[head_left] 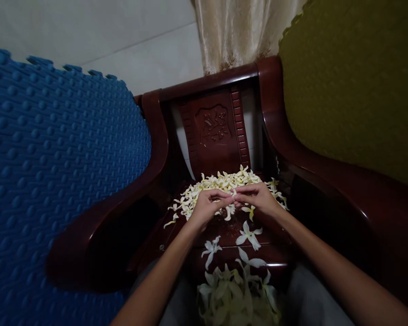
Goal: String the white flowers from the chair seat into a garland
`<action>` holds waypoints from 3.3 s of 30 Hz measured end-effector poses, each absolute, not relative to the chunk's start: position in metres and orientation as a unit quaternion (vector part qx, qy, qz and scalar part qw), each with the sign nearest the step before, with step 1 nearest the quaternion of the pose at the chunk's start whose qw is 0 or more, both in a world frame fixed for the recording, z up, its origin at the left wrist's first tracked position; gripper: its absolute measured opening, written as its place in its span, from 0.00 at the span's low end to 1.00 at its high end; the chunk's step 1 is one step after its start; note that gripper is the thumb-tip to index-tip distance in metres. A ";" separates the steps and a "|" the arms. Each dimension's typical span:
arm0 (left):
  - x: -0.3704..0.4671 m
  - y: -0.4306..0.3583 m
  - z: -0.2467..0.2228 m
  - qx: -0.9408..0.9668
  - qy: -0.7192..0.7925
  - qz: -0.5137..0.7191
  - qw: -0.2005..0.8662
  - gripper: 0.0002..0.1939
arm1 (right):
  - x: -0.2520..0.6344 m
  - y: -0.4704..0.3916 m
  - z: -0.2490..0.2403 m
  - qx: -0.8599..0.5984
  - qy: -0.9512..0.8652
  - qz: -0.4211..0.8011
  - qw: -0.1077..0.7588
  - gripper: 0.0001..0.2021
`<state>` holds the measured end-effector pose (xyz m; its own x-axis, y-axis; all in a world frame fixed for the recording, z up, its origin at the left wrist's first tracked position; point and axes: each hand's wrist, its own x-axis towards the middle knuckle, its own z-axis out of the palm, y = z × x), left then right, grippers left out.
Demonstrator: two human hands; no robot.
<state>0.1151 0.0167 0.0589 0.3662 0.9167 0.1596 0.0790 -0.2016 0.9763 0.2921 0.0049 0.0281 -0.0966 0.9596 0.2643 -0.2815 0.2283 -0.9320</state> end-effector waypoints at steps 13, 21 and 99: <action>0.121 0.025 0.046 0.699 0.397 0.468 0.367 0.12 | 0.287 0.007 0.025 -0.345 -0.492 0.484 0.636 0.17; 0.117 0.022 0.050 0.754 0.399 0.397 0.338 0.12 | 0.315 0.025 0.022 -0.375 -0.387 0.359 0.762 0.13; 0.135 0.001 0.055 0.782 0.346 0.500 0.134 0.13 | 0.321 0.032 0.017 -0.386 -0.313 0.330 0.803 0.20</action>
<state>0.1348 0.0009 0.0546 0.2592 0.6760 0.6898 0.4079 -0.7240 0.5563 0.3212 0.0320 0.0167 0.5864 0.7711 0.2479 -0.2879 0.4845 -0.8260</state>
